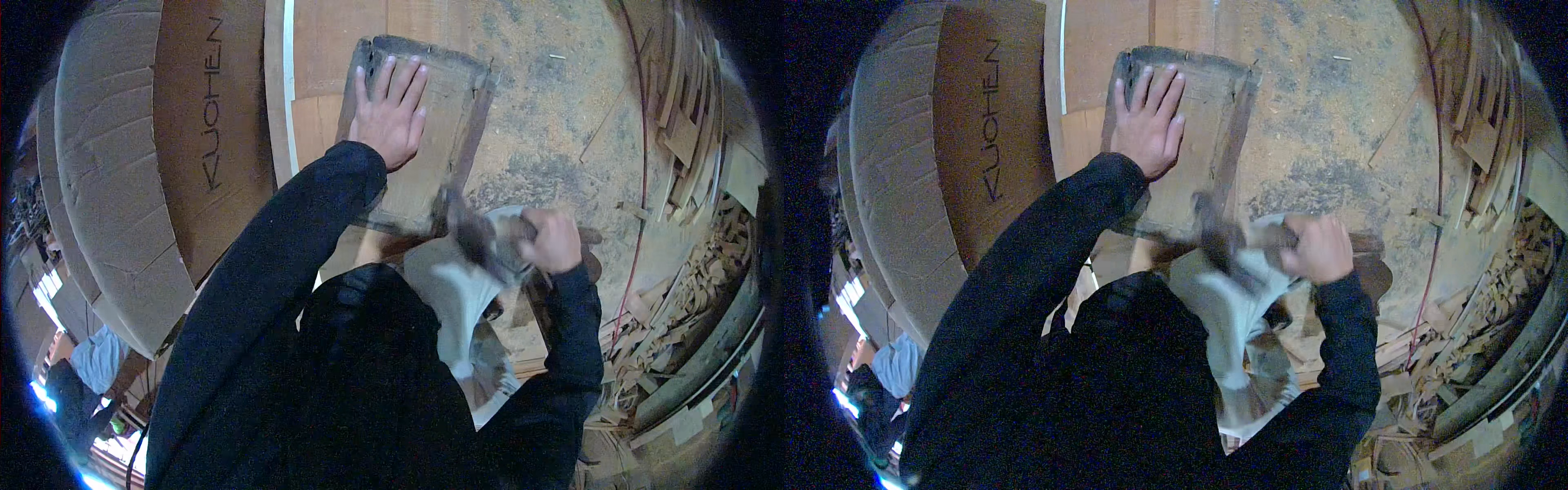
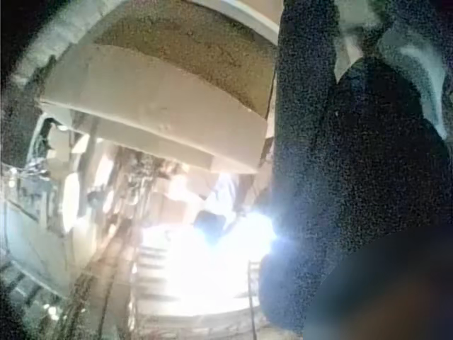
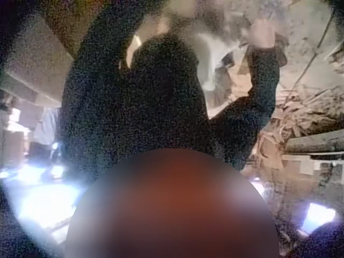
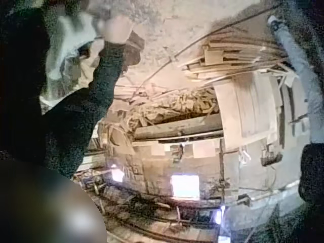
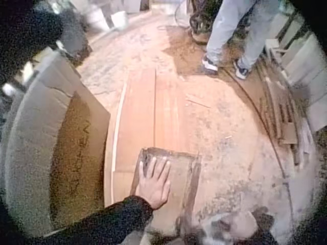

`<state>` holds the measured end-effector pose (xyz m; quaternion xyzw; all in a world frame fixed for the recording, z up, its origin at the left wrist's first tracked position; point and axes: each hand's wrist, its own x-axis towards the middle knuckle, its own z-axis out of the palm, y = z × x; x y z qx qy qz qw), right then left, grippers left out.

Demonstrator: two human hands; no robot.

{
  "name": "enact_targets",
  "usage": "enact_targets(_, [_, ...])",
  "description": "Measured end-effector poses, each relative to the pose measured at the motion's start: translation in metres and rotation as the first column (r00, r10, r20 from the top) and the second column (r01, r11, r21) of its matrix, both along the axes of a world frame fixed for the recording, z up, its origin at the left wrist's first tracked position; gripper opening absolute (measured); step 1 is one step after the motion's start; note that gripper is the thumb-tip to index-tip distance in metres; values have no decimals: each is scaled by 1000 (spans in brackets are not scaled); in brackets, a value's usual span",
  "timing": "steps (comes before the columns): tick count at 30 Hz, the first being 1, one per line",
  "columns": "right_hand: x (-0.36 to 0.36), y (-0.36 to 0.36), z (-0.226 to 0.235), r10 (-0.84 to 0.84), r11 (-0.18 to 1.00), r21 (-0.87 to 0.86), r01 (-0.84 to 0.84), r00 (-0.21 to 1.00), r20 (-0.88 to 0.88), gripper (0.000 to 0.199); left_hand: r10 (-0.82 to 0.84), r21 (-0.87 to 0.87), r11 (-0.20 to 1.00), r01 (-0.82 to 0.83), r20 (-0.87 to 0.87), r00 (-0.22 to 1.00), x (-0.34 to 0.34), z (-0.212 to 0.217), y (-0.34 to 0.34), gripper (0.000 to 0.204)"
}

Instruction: Hammering wooden pieces together to construct a small box or frame.

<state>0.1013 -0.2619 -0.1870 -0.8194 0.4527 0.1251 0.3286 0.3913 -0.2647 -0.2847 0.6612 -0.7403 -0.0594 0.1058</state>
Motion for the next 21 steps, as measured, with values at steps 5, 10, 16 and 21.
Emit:
enact_targets(5, [-1, -8, -2, -74, 997, 40, 72, 996, 49, 20, 13, 4, 1000, -13, 9, 1000, 4, 0, -4, 56])
enact_targets(10, [0, -10, 24, -50, 999, 29, 43, 947, 318, 23, 20, -1, 1000, -20, 12, 1000, 7, -2, 2, 55])
enact_targets(16, [-8, -15, -26, -18, 998, 65, 25, 994, -105, 18, 6, -9, 1000, -7, -43, 999, 4, 3, -1, 54])
enact_targets(21, [-7, -13, 11, -65, 982, 185, 27, 978, 199, 23, -6, -9, 1000, 5, -48, 999, 2, -1, -1, 53])
